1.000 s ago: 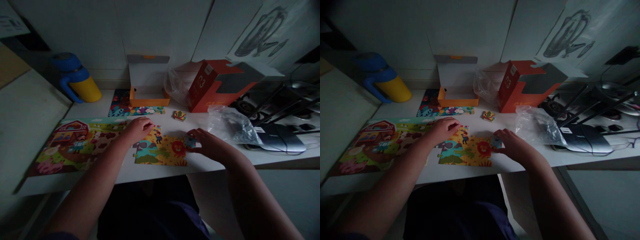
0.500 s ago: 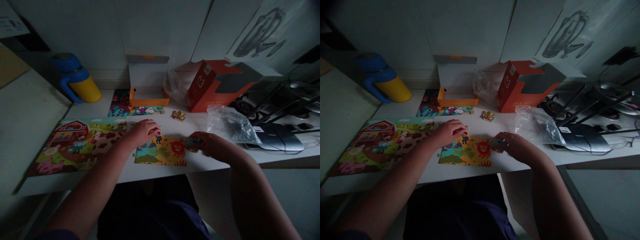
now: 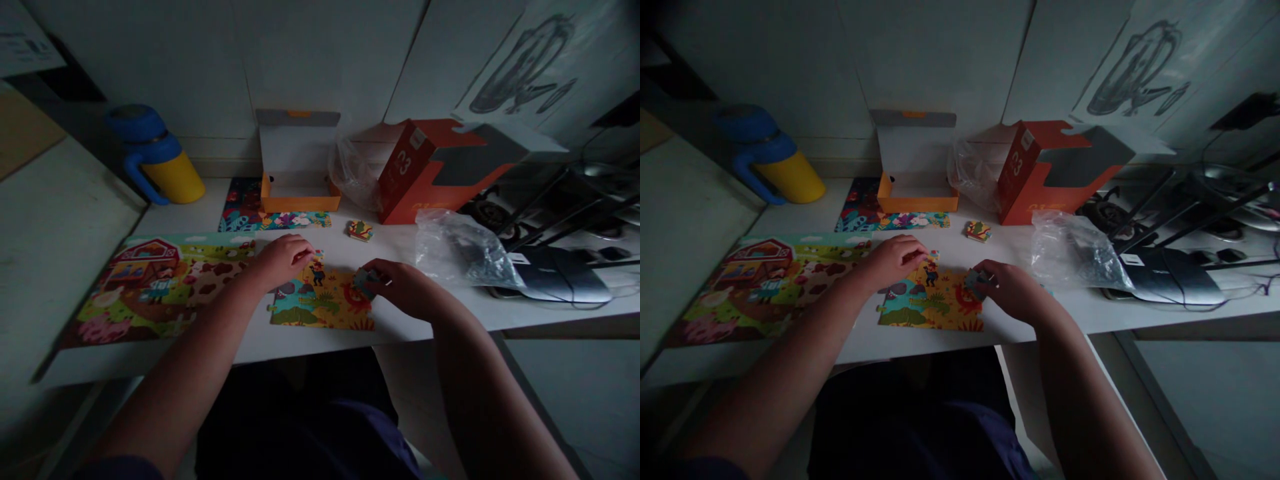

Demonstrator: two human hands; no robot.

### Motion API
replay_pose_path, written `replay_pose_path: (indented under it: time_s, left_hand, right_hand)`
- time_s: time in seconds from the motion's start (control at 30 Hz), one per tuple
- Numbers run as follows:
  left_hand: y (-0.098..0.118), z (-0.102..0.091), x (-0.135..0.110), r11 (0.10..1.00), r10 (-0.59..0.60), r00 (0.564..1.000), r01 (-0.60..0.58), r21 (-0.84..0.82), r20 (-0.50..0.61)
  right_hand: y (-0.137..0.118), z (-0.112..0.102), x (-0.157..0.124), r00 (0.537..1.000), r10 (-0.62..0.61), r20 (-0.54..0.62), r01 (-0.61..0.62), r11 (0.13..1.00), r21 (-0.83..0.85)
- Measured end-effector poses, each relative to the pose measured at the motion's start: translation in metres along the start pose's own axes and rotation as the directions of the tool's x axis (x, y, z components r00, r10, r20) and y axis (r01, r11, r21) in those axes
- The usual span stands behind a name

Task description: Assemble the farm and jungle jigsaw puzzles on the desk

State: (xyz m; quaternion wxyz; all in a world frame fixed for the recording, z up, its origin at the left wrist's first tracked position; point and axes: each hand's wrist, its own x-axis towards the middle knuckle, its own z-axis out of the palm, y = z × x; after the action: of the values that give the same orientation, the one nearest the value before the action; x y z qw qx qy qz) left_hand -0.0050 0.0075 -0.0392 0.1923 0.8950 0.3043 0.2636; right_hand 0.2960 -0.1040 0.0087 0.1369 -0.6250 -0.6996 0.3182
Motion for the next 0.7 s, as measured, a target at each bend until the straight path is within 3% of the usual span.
replay_pose_path:
  time_s: [0.17,0.37,0.5,0.6,0.7]
  left_hand:
    - [-0.001,0.0,0.0,1.0,0.013,1.0,-0.012,0.007,-0.015]
    - [0.002,-0.001,0.0,1.0,0.016,1.0,-0.016,-0.009,-0.006]
    - [0.002,-0.001,0.0,1.0,0.003,1.0,-0.003,0.002,-0.011]
    - [0.003,-0.002,0.0,1.0,-0.004,1.0,0.004,0.003,0.002]
    - [0.004,-0.002,0.0,1.0,-0.002,1.0,0.002,0.012,0.0]
  right_hand:
    - [-0.003,-0.015,0.0,0.998,0.057,-0.038,-0.053,0.995,0.085]
    - [0.013,0.018,0.004,0.979,0.187,-0.078,-0.148,0.921,0.359]
    - [0.019,0.035,-0.002,0.978,0.146,-0.149,-0.119,0.977,0.179]
    - [0.014,0.034,-0.007,0.977,0.081,-0.195,-0.083,0.997,-0.001]
    - [0.006,0.029,-0.009,0.981,-0.018,-0.191,0.003,0.997,-0.08]
